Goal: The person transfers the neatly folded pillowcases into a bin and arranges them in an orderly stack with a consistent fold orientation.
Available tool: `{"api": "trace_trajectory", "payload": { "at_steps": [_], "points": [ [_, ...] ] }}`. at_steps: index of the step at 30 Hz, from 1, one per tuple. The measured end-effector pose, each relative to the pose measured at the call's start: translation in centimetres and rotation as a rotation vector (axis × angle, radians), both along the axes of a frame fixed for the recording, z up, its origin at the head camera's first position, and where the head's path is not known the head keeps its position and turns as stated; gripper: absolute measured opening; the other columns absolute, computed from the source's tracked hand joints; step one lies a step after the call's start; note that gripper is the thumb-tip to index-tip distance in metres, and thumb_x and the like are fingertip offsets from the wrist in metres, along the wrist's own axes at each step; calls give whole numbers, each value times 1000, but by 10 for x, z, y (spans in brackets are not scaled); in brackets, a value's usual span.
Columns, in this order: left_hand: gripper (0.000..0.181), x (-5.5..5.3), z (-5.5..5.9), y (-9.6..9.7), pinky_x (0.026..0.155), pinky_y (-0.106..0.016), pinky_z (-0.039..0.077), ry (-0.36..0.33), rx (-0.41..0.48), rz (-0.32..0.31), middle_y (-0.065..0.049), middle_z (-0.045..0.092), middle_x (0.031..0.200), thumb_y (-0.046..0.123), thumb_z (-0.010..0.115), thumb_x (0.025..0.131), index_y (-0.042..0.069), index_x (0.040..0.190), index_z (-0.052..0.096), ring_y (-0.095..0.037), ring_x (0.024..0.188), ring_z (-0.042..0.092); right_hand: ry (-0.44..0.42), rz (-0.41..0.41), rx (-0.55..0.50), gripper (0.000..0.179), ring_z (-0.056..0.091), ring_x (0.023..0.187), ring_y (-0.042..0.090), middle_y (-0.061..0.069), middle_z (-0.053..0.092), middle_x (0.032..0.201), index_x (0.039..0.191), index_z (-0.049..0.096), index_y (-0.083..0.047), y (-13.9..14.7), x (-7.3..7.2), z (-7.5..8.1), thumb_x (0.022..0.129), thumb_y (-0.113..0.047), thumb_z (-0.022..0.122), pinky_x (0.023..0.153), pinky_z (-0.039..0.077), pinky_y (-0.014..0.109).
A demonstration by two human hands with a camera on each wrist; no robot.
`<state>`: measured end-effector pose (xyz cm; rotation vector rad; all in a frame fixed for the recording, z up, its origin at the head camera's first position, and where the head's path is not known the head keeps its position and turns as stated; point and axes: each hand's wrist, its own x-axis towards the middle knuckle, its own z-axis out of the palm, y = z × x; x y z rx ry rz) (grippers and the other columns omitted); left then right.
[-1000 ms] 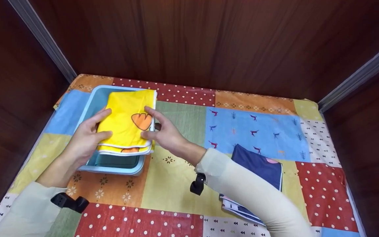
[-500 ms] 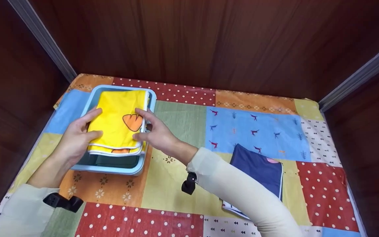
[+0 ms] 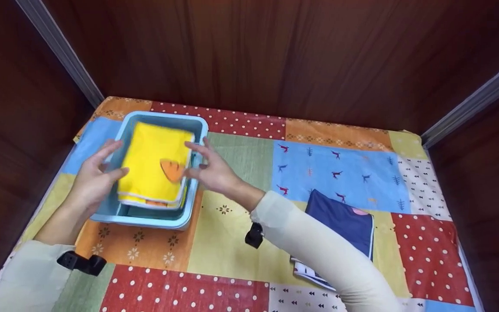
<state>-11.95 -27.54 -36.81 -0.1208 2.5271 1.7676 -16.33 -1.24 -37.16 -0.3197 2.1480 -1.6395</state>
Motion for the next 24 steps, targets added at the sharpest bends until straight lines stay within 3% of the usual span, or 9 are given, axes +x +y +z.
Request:
{"api": "trace_trajectory", "payload": {
  "at_steps": [4,7,11,13,18,24],
  "points": [
    [65,1,0,-4,125,-53,7,23,-16,47,-14,6,170,0,55,99,0,159,30,-37,155,0,33,-29,0,68,53,134,36,4,1,172,157,42,-19,14,-7,1,94,-11,68,103,51,35],
    [63,2,1,-1,124,-53,9,18,-39,31,-14,7,171,3,54,100,3,159,30,-37,155,1,62,-40,28,68,41,144,32,3,3,172,157,42,-19,23,-10,2,94,-14,69,108,46,39],
    [61,2,3,8,123,-56,13,56,-88,-14,-17,13,169,1,54,100,0,157,34,-38,155,6,89,-28,58,68,29,151,27,3,6,172,157,42,-18,32,-11,3,94,-15,68,108,47,37],
    [59,1,3,15,122,-59,14,83,-123,-42,-19,16,168,0,55,99,-2,155,36,-39,154,9,106,-9,80,68,30,150,26,4,7,172,157,41,-18,37,-11,5,94,-16,67,107,47,36],
    [57,1,8,32,120,-64,16,138,-240,-120,-24,20,166,3,59,99,-4,152,40,-44,152,15,175,87,172,69,21,153,24,3,6,172,159,38,-20,54,-7,13,96,-20,66,113,41,40],
    [73,7,12,53,117,-69,14,168,-393,-227,-22,13,168,21,63,101,0,160,25,-45,153,10,281,195,310,71,16,155,24,2,3,172,160,36,-24,78,1,20,97,-26,67,115,37,50]
  ]
}}
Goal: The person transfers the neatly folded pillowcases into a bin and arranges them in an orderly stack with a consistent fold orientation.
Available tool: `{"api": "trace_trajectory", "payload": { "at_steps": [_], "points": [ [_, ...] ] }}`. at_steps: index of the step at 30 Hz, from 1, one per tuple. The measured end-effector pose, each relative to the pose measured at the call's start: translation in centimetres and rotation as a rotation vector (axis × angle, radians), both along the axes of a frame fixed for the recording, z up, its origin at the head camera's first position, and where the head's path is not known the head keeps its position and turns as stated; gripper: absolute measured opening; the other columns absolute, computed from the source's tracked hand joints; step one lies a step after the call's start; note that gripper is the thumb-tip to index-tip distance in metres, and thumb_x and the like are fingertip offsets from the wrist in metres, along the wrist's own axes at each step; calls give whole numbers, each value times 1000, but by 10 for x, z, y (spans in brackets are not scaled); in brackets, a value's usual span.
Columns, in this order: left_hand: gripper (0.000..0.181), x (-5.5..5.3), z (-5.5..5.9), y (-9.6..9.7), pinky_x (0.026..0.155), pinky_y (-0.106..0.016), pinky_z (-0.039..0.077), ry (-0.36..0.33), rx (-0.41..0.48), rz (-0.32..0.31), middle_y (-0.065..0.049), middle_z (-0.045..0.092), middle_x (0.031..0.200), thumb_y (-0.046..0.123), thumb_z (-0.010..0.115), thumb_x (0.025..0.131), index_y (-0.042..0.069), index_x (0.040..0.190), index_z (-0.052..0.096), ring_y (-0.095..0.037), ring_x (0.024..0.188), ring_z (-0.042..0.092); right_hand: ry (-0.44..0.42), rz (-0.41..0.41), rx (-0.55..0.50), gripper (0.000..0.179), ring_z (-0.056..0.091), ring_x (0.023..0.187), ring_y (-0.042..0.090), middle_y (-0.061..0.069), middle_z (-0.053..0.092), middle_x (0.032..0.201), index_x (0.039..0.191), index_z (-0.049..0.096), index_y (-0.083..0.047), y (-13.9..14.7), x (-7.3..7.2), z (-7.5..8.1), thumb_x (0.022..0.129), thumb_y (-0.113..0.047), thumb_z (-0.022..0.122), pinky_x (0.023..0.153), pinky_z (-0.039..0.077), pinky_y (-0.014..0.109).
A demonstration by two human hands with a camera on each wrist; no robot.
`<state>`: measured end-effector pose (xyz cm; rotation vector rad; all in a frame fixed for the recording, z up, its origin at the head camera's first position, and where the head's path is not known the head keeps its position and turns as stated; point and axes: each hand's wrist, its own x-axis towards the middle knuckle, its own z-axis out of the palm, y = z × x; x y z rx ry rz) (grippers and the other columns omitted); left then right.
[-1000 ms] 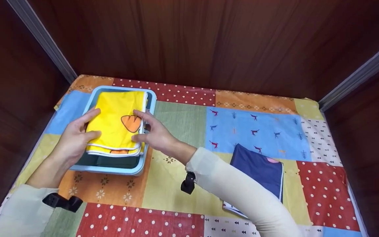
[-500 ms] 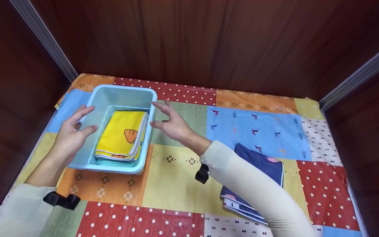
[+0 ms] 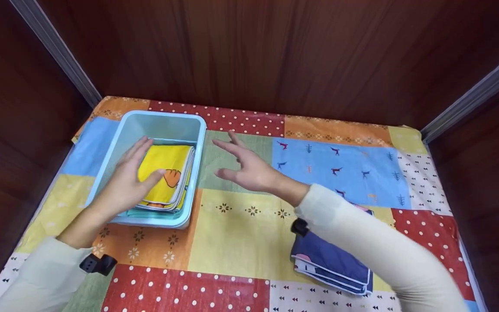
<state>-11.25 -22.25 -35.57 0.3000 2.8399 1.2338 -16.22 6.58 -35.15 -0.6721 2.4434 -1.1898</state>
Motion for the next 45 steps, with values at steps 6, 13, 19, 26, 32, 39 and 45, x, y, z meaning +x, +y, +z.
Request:
{"api": "trace_trajectory", "payload": {
  "at_steps": [6,13,19,26,32,39,45],
  "points": [
    [87,4,2,20,119,-64,-9,76,-190,-76,-22,9,169,43,64,99,0,161,20,-43,154,2,104,116,146,76,9,156,29,2,-7,171,163,27,-27,24,10,8,98,-37,66,116,34,55],
    [92,7,3,38,112,-67,-23,100,-414,-136,-17,0,170,56,55,99,5,163,13,-43,154,-10,236,252,388,86,-16,155,27,0,-23,168,164,10,-33,42,21,12,96,-62,54,120,-7,62],
    [91,9,0,52,110,-69,-23,101,-507,-179,-16,-2,170,61,49,99,8,164,14,-42,153,-14,307,309,495,88,-20,154,31,6,-22,168,165,7,-29,53,28,11,97,-68,46,115,-20,65],
    [93,12,-3,67,111,-68,-23,101,-507,-212,-16,1,170,63,48,98,6,163,14,-41,154,-13,301,286,520,89,-22,153,32,8,-22,168,165,7,-26,73,31,11,97,-68,46,115,-19,64],
    [93,8,-4,78,112,-67,-22,80,-443,-218,-15,1,170,63,50,98,8,163,15,-39,154,-13,284,231,516,90,-25,152,27,5,-24,168,165,4,-29,92,33,8,97,-66,50,115,-17,66],
    [93,4,-5,95,113,-68,-19,73,-421,-231,-13,0,170,62,52,97,9,163,15,-37,154,-13,245,197,492,90,-22,153,32,6,-24,168,165,5,-26,115,37,2,98,-60,55,114,-17,67],
    [91,6,-4,110,114,-66,-20,57,-385,-222,-12,-1,170,60,53,98,11,164,14,-35,154,-14,209,151,468,90,-23,152,32,8,-23,168,165,5,-26,132,40,-3,98,-61,54,114,-17,68]
  ]
}}
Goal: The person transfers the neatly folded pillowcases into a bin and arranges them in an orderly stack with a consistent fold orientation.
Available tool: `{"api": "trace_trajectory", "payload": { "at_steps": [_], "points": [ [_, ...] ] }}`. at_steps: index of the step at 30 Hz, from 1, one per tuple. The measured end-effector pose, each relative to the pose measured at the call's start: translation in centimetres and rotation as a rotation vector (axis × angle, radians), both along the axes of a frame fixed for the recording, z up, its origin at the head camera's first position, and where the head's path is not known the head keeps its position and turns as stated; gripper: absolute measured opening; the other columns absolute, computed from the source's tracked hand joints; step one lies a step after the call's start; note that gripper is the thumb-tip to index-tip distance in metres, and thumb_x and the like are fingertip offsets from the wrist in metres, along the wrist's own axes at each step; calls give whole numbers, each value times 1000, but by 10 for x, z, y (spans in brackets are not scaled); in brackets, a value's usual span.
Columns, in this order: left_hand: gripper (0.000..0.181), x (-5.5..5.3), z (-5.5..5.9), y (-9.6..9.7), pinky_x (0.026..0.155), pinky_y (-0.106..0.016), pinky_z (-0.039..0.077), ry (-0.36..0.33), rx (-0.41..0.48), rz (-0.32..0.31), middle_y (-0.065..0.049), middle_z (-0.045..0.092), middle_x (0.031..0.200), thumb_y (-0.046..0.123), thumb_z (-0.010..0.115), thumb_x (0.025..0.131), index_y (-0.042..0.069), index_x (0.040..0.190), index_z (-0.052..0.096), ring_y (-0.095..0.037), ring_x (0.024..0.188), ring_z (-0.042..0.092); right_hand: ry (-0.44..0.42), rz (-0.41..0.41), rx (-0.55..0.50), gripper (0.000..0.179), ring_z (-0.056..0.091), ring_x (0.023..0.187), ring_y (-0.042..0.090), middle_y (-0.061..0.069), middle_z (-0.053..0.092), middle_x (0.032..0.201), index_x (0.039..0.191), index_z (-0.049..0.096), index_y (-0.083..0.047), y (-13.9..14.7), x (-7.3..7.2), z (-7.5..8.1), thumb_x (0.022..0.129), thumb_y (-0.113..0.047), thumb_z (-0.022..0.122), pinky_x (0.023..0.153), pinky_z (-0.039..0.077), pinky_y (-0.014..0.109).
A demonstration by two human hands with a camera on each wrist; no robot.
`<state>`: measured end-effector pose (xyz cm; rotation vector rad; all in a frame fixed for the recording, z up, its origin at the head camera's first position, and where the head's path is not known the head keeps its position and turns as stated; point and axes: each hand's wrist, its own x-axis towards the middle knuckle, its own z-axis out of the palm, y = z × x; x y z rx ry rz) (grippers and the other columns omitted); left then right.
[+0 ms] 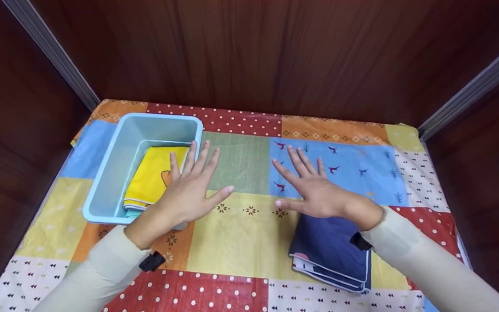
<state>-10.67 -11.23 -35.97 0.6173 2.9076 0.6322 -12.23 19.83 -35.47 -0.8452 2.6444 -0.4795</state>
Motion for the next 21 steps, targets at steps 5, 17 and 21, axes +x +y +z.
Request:
{"api": "trace_trajectory", "payload": {
  "at_steps": [5,17,21],
  "points": [
    [91,8,-4,14,110,-63,-27,-12,-4,-23,-10,-6,169,68,41,100,11,164,11,-37,153,-15,18,-32,-21,90,-21,153,33,10,-21,168,165,8,-23,12,6,-5,98,-56,58,113,-17,69],
    [93,30,-34,56,110,-71,-20,-37,31,-45,-13,-1,169,69,44,98,9,163,17,-38,153,-12,31,-108,-73,88,-19,153,39,14,-17,169,165,13,-19,37,27,-36,99,-56,58,112,-16,72],
    [90,29,-43,67,110,-72,-20,-43,67,-39,-16,1,169,63,51,99,7,163,19,-39,153,-11,23,-136,-93,88,-19,152,40,15,-15,169,165,15,-19,45,33,-44,98,-55,58,111,-15,73]
  ]
}}
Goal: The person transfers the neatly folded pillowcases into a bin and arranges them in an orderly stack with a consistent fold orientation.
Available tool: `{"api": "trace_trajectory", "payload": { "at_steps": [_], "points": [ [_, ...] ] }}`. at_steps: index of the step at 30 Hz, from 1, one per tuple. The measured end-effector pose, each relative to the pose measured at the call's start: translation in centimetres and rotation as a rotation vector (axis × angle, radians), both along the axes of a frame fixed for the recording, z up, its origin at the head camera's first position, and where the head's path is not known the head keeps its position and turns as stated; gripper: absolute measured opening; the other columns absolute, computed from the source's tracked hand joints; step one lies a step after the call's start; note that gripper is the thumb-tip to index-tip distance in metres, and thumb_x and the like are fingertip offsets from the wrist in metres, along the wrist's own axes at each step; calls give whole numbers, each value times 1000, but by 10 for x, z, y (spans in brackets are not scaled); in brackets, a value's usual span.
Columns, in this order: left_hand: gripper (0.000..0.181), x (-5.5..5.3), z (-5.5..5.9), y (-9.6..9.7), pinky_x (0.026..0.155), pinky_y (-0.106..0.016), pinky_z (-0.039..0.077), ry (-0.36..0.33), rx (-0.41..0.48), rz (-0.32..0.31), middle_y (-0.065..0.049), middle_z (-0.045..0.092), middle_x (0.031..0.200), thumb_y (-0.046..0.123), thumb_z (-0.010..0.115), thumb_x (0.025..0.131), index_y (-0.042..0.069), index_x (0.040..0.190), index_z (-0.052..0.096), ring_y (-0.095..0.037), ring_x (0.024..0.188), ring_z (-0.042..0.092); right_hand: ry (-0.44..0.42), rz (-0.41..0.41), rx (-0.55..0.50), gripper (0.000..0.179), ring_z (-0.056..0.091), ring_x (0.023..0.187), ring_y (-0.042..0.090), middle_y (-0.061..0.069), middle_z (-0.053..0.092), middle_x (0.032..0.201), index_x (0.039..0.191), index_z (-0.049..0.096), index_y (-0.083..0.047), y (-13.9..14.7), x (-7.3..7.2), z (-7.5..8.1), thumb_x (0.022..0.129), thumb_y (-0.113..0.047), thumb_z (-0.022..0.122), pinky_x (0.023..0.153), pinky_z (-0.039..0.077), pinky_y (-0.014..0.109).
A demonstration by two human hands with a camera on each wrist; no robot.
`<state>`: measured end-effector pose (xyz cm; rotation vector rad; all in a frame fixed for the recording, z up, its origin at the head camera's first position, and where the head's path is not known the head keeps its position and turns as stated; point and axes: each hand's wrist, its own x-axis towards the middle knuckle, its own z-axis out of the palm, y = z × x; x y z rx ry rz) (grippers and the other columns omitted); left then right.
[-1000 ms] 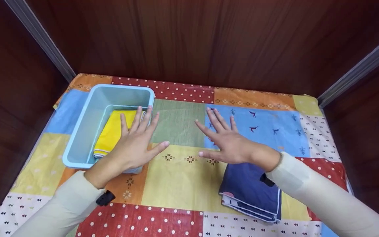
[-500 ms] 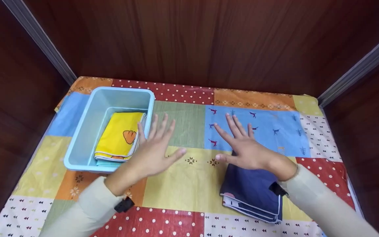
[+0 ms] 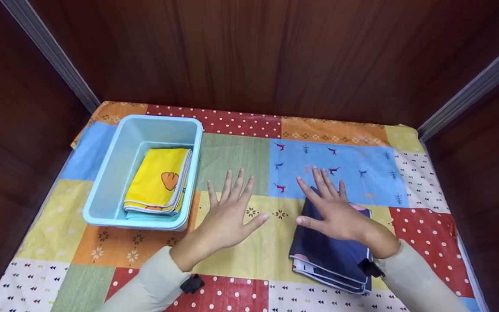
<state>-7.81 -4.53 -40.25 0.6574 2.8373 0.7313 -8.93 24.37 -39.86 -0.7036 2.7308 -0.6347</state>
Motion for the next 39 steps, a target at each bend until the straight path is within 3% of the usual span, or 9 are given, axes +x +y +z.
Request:
{"api": "trace_trajectory", "payload": {
  "at_steps": [8,16,25,32,39],
  "points": [
    [91,-2,-12,23,110,-73,-17,25,4,-7,-16,-5,169,65,47,99,10,164,16,-38,153,-13,11,-65,-52,88,-18,152,41,19,-13,169,165,17,-16,13,10,-13,97,-49,63,111,-15,74],
    [91,-1,-24,44,110,-76,-14,56,-55,-58,-18,-5,169,66,44,99,9,164,15,-40,153,-12,6,-125,-74,86,-14,152,44,21,-11,168,165,18,-17,24,21,-21,98,-48,64,111,-14,74],
    [90,1,-36,60,111,-76,-11,19,-77,-65,-15,-6,170,64,48,99,11,164,15,-39,154,-11,-15,-192,-94,87,-16,151,46,24,-12,167,164,18,-13,37,31,-34,98,-46,64,110,-16,74],
    [91,2,-46,80,111,-75,-12,6,-114,-92,-14,-7,169,69,41,99,11,164,16,-37,152,-15,-48,-245,-141,87,-18,150,47,26,-14,166,164,18,-9,51,38,-47,98,-42,64,109,-16,75],
    [90,4,-61,102,114,-74,-6,13,-151,-116,-14,-3,169,70,41,98,12,164,19,-36,154,-10,-51,-297,-157,86,-18,150,49,28,-14,166,165,13,-15,65,46,-60,99,-39,63,107,-14,79]
  ]
}}
